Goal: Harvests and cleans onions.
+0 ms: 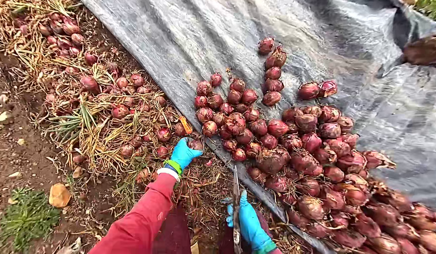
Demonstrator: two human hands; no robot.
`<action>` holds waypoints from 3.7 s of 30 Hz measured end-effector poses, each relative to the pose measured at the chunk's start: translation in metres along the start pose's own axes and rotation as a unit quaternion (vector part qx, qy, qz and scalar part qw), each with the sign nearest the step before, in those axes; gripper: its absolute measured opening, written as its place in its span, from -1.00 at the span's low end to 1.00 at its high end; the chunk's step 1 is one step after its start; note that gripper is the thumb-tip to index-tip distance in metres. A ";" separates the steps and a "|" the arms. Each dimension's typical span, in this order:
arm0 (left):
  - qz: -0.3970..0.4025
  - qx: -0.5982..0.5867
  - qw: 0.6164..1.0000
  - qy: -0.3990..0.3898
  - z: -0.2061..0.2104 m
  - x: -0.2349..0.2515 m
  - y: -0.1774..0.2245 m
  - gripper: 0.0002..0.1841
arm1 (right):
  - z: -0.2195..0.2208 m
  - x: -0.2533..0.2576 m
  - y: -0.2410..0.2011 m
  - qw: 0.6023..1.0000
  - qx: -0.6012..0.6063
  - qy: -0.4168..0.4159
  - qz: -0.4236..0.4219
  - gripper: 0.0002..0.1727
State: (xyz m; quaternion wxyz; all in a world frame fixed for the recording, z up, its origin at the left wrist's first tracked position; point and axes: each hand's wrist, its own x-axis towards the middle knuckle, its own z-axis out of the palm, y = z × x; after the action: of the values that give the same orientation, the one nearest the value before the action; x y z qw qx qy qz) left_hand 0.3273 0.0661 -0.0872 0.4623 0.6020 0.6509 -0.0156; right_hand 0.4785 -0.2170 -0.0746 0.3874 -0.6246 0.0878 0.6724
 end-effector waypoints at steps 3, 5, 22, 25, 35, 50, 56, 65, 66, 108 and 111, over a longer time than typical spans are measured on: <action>0.056 -0.113 0.989 -0.076 -0.023 -0.106 0.001 -0.12 | 0.036 0.006 -0.011 0.984 -0.083 -0.142 -0.074 -0.11; 0.049 -0.137 0.978 -0.148 -0.031 -0.149 0.006 -0.14 | 0.063 -0.010 -0.027 0.955 -0.123 -0.204 -0.178 -0.05; 0.142 0.093 0.971 0.167 -0.037 -0.087 0.042 -0.70 | -0.046 -0.089 -0.033 0.945 -0.011 0.101 -0.310 -0.08; 0.175 0.292 0.940 0.022 0.010 -0.024 -0.020 -0.59 | -0.041 -0.076 0.018 0.973 0.001 0.084 -0.215 -0.08; 0.082 0.220 0.962 -0.141 0.018 -0.037 -0.065 -0.26 | 0.013 -0.006 0.013 0.991 -0.116 -0.010 -0.062 -0.12; 0.334 -0.038 0.942 0.011 -0.025 -0.189 0.066 -0.33 | 0.048 -0.034 -0.114 0.930 0.053 0.072 -0.356 -0.20; 0.211 0.156 0.964 0.051 -0.031 -0.090 -0.008 -0.72 | -0.040 -0.064 -0.078 0.910 0.095 0.153 -0.374 -0.14; 0.201 0.573 0.769 -0.202 -0.090 0.022 -0.083 -0.65 | 0.011 -0.053 0.027 0.985 -0.013 0.123 -0.118 -0.09; 0.173 0.599 0.745 -0.238 -0.104 0.004 -0.065 -0.62 | 0.023 -0.045 0.033 0.988 -0.017 0.116 -0.096 -0.06; 0.223 0.285 0.930 -0.054 -0.051 -0.245 0.052 -0.67 | -0.065 -0.139 0.021 0.908 -0.064 0.072 -0.407 -0.04; 0.047 0.416 0.907 -0.043 -0.138 -0.223 -0.092 -0.69 | -0.058 -0.101 0.016 0.933 -0.057 0.085 -0.344 -0.21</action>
State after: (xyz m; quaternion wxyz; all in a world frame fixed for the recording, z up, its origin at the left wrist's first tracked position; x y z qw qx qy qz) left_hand 0.1396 -0.0511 0.0803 0.1983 0.7684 0.5355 -0.2889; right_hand 0.5046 -0.3045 -0.0002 0.5497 -0.6927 -0.1382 0.4459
